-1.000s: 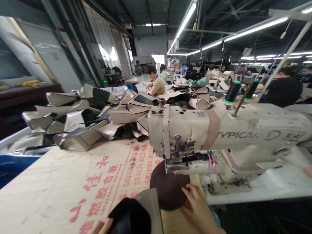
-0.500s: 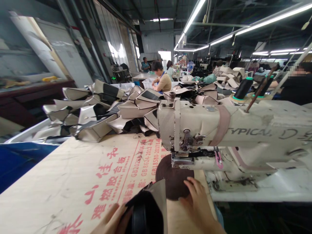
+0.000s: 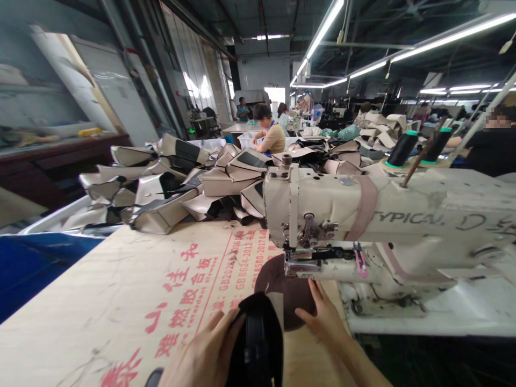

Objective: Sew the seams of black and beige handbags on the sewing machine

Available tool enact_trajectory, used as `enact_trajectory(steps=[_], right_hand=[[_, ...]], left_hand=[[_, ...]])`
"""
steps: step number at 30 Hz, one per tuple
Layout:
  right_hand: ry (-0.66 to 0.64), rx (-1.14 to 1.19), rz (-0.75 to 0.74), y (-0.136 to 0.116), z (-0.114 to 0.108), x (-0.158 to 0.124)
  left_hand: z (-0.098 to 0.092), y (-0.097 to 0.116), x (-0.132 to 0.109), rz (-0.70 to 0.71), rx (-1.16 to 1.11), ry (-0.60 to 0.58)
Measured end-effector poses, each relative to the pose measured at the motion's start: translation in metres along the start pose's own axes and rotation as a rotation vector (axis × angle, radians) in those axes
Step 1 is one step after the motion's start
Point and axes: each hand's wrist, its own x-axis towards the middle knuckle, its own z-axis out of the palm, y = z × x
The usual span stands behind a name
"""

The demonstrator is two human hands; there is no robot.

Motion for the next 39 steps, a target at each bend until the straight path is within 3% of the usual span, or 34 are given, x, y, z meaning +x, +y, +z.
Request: enact_trajectory(steps=[5, 10, 12, 14, 17, 23, 30, 39], right_hand=[[0.109, -0.017, -0.118, -0.026, -0.024, -0.031], [0.181, 0.328, -0.137, -0.107, -0.077, -0.057], [0.105, 0.426, -0.124, -0.135, -0.089, -0.048], [-0.05, 0.498, -0.109, -0.15, -0.092, -0.035], [-0.15, 0.483, -0.094, -0.153, -0.086, -0.022], [-0.098, 0.457, -0.158, -0.14, -0.079, -0.023], [-0.194, 0.504, -0.314, -0.139, -0.09, -0.012], [-0.407, 0.384, -0.388, -0.135, -0.113, 0.0]], left_hand=[[0.0, 0.016, 0.009, -0.007, -0.025, -0.101], [0.003, 0.026, 0.008, 0.009, -0.023, -0.169], [0.005, 0.03, 0.008, 0.025, -0.011, -0.185], [0.005, 0.034, 0.01, 0.028, 0.028, -0.188], [0.005, 0.04, 0.012, 0.038, 0.083, -0.198], [-0.005, 0.047, 0.017, 0.092, -0.006, -0.216], [-0.002, 0.04, 0.044, 0.279, -0.22, -0.26], [0.009, 0.042, 0.032, 0.213, -0.292, -0.229]])
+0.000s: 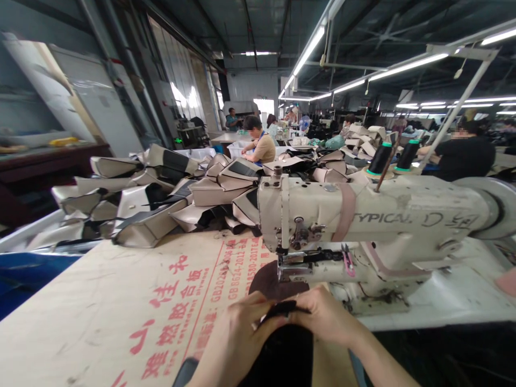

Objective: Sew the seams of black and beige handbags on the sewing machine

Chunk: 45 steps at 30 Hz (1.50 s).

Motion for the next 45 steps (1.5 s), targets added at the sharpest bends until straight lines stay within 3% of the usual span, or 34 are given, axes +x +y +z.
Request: enact_trajectory(steps=[4, 10, 13, 16, 18, 22, 25, 28, 32, 35, 39, 42, 45], right_hand=[[0.072, -0.009, 0.025, -0.005, 0.0, 0.001], [0.169, 0.038, 0.139, -0.01, 0.019, -0.008], [0.287, -0.05, 0.197, -0.012, 0.029, -0.005], [0.334, -0.184, 0.218, -0.011, 0.035, -0.002], [0.317, -0.207, 0.207, -0.006, 0.038, -0.003], [0.299, -0.183, 0.164, 0.006, 0.045, -0.01], [0.297, -0.191, 0.129, 0.01, 0.046, -0.013], [0.196, -0.172, 0.087, 0.009, 0.038, -0.013], [0.078, -0.151, 0.054, 0.008, 0.026, -0.014], [0.093, -0.128, 0.083, 0.009, 0.024, -0.017], [0.183, -0.082, 0.093, 0.009, 0.031, -0.023], [0.232, -0.114, 0.056, 0.006, 0.036, -0.027], [0.199, -0.175, -0.059, -0.005, 0.032, -0.03]], left_hand=[[0.006, -0.011, -0.003, -0.027, -0.058, 0.072], [0.008, -0.017, -0.002, -0.038, -0.078, 0.115], [0.012, -0.016, -0.004, -0.046, -0.036, 0.136], [0.013, -0.018, -0.008, -0.155, -0.037, 0.196], [0.009, -0.02, -0.011, -0.165, -0.071, 0.123], [-0.001, -0.017, -0.012, -0.056, -0.085, -0.086], [0.001, -0.011, -0.009, -0.061, -0.019, -0.05], [0.011, -0.01, -0.004, -0.105, 0.044, 0.021], [0.018, -0.011, 0.003, -0.126, 0.006, 0.009], [0.017, -0.009, -0.001, -0.135, 0.035, 0.034], [0.018, -0.017, -0.024, -0.085, -0.014, 0.075], [0.016, -0.026, -0.039, -0.017, -0.083, -0.003], [0.0, -0.02, -0.04, 0.035, -0.178, -0.178]])
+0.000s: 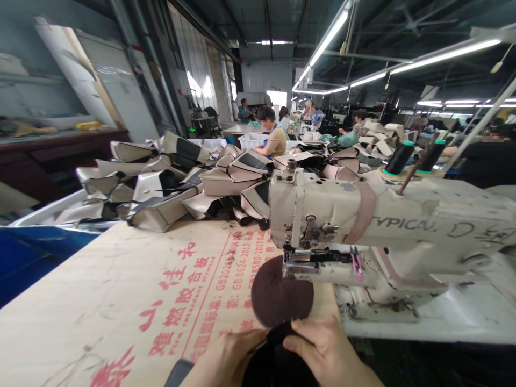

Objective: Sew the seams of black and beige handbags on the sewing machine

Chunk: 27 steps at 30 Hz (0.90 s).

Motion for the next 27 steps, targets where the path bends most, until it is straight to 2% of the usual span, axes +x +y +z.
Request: enact_trajectory(steps=[3, 6, 8, 10, 13, 15, 17, 20, 22, 27], right_hand=[[-0.066, -0.005, -0.167, -0.008, -0.014, 0.005], [-0.013, 0.037, -0.239, -0.003, -0.024, 0.014], [0.019, 0.069, -0.21, 0.008, -0.024, 0.019], [-0.007, 0.089, -0.182, 0.018, -0.022, 0.021], [-0.051, 0.1, -0.185, 0.025, -0.017, 0.018], [-0.034, 0.108, -0.189, 0.024, -0.015, 0.015], [0.012, 0.106, -0.163, 0.023, -0.014, 0.012], [0.046, 0.084, -0.104, 0.023, -0.013, 0.011], [0.023, 0.07, -0.073, 0.023, -0.013, 0.011], [0.021, -0.009, -0.055, 0.02, -0.013, 0.011]], left_hand=[[-0.021, 0.017, 0.006, 0.094, 0.034, -0.103], [-0.031, 0.021, 0.019, 0.157, 0.137, -0.049], [-0.029, 0.016, 0.028, 0.169, 0.141, -0.008], [-0.027, 0.011, 0.035, 0.174, 0.122, -0.013], [-0.032, 0.015, 0.039, 0.201, 0.114, -0.138], [-0.041, 0.022, 0.039, 0.22, 0.105, -0.215], [-0.05, 0.03, 0.037, 0.222, 0.1, -0.236], [-0.055, 0.039, 0.035, 0.188, 0.104, -0.229], [-0.048, 0.041, 0.035, 0.119, 0.103, -0.205], [-0.02, 0.032, 0.045, -0.1, 0.079, 0.056]])
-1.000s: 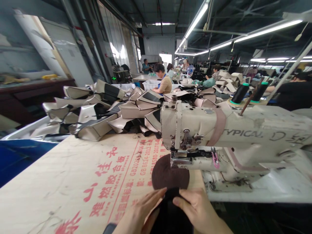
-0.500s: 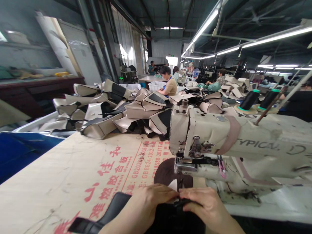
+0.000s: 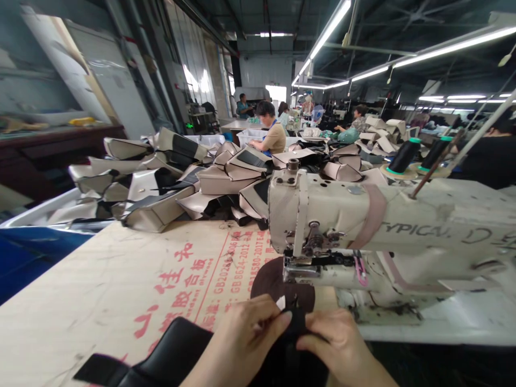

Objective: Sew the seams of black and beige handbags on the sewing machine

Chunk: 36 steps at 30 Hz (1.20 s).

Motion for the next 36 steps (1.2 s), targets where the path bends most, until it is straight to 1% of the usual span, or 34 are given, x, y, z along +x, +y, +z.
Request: enact_trajectory(steps=[1, 3, 5, 7, 8, 11, 12, 14, 16, 18, 21, 23, 25, 27, 29, 31, 33, 36], right_hand=[[0.018, -0.02, -0.006, -0.001, 0.0, 0.0], [0.024, -0.039, -0.01, -0.002, -0.002, 0.001], [-0.016, -0.031, -0.015, -0.003, -0.005, 0.002], [-0.056, -0.007, -0.022, -0.004, -0.01, 0.003], [-0.045, 0.004, -0.017, -0.004, -0.013, 0.003], [0.095, -0.005, 0.056, -0.005, -0.018, 0.003], [0.124, -0.03, 0.071, -0.005, -0.019, 0.002], [0.116, -0.095, 0.036, -0.005, -0.018, 0.001], [0.086, -0.147, -0.04, -0.005, -0.017, 0.001], [0.107, -0.172, -0.09, -0.003, -0.015, 0.0], [0.144, -0.172, -0.111, 0.0, -0.014, 0.0], [0.154, -0.139, -0.102, 0.001, -0.013, -0.001], [0.158, -0.104, -0.081, 0.001, -0.013, 0.0], [0.155, -0.088, -0.058, 0.0, -0.012, 0.001], [0.148, -0.087, -0.039, -0.001, -0.012, 0.003], [0.135, -0.09, -0.026, -0.003, -0.013, 0.006], [0.104, -0.093, -0.017, -0.004, -0.014, 0.01], [0.038, -0.079, 0.004, -0.005, -0.015, 0.016]], left_hand=[[0.004, -0.003, 0.004, -0.024, -0.021, 0.0], [0.008, -0.007, 0.011, -0.058, -0.075, -0.077], [0.009, -0.011, 0.018, -0.087, -0.13, -0.172], [0.009, -0.011, 0.024, -0.118, -0.182, -0.223], [0.009, -0.01, 0.026, -0.13, -0.205, -0.228], [0.009, -0.006, 0.03, -0.158, -0.249, -0.229], [0.009, -0.005, 0.031, -0.165, -0.255, -0.225], [0.009, -0.003, 0.034, -0.171, -0.267, -0.224], [0.009, -0.002, 0.036, -0.159, -0.273, -0.21], [0.009, -0.001, 0.034, -0.126, -0.253, -0.157], [0.011, -0.001, 0.019, -0.028, -0.19, 0.022], [0.013, -0.001, 0.006, 0.047, -0.111, 0.104], [0.016, -0.003, -0.006, 0.132, -0.001, 0.128], [0.021, -0.008, -0.012, 0.237, 0.116, 0.147], [0.024, -0.016, -0.013, 0.345, 0.242, 0.176], [0.025, -0.023, -0.011, 0.419, 0.371, 0.2], [0.025, -0.028, -0.009, 0.443, 0.467, 0.204], [0.024, -0.032, -0.009, 0.439, 0.554, 0.162]])
